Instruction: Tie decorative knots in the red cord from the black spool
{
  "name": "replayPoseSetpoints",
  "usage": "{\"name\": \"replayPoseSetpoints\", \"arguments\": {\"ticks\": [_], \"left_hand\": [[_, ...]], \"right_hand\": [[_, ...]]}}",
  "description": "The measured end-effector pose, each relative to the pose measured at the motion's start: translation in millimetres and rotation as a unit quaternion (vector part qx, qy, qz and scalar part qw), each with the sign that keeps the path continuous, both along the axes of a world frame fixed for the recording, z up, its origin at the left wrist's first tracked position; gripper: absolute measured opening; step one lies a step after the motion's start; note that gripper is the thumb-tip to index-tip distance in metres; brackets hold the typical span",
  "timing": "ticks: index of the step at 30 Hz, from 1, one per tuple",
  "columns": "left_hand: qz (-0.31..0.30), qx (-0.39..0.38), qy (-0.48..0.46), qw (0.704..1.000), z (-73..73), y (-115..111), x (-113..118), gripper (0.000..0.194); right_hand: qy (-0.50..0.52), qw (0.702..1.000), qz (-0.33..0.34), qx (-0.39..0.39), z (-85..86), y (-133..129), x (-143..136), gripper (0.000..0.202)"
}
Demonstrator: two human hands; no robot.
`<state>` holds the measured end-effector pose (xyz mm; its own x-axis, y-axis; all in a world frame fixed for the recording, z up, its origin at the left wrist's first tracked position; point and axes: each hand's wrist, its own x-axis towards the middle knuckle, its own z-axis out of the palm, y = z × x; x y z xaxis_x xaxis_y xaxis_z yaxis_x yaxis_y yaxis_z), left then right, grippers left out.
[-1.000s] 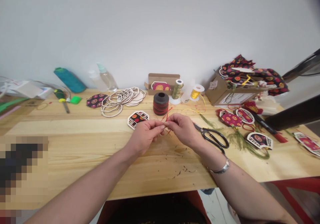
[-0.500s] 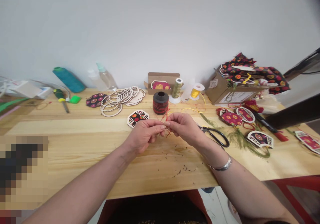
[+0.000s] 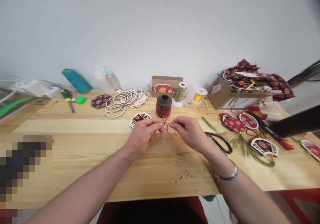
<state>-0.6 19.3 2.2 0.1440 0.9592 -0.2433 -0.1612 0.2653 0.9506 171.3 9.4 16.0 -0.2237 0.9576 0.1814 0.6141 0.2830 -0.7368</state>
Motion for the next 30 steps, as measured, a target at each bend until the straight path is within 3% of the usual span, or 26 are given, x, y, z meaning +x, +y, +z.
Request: {"name": "replayPoseSetpoints", "arguments": {"ticks": [5, 11, 14, 16, 18, 20, 22, 23, 26, 30], "left_hand": [[0.029, -0.011, -0.005, 1.0, -0.3, -0.9, 1.0, 0.017], [0.01, -0.073, -0.096, 0.993, -0.8, -1.1, -0.5, 0.017], [-0.009, -0.099, -0.135, 0.986, -1.3, -0.6, -1.8, 0.016], [-0.006, -0.107, -0.145, 0.984, -0.4, -0.2, -1.8, 0.017], [0.007, -0.105, -0.135, 0.985, 1.2, -0.2, -1.1, 0.018], [0.015, -0.093, -0.114, 0.989, 2.5, -0.8, -0.1, 0.02], [0.011, -0.078, -0.095, 0.992, 2.8, -1.7, 0.5, 0.021], [0.006, -0.072, -0.087, 0.994, 2.7, -2.2, 0.8, 0.021], [-0.012, -0.056, -0.068, 0.996, 1.6, -3.7, 1.4, 0.022], [-0.024, -0.031, -0.045, 0.998, 0.9, -5.5, 2.8, 0.02]], "right_hand": [[-0.119, 0.981, -0.009, 0.152, -2.1, -12.7, -12.3, 0.023], [-0.332, 0.888, 0.087, 0.307, -16.5, -22.5, -25.3, 0.02], [-0.338, 0.874, 0.13, 0.322, -15.9, -22.5, -25.3, 0.024], [-0.284, 0.892, 0.144, 0.321, -10.5, -20.9, -22.5, 0.022], [-0.17, 0.931, 0.128, 0.297, -3.9, -17.9, -18.4, 0.021], [-0.025, 0.969, 0.059, 0.24, 0.3, -13.5, -14.7, 0.022], [0.082, 0.988, -0.01, 0.13, 0.5, -8.3, -12.9, 0.026], [0.122, 0.991, -0.014, 0.059, -0.6, -5.7, -12.8, 0.029], [0.249, 0.961, 0.036, -0.117, -5.0, -0.3, -14.9, 0.031], [0.372, 0.904, 0.041, -0.206, -6.6, 0.3, -19.8, 0.028]]}}
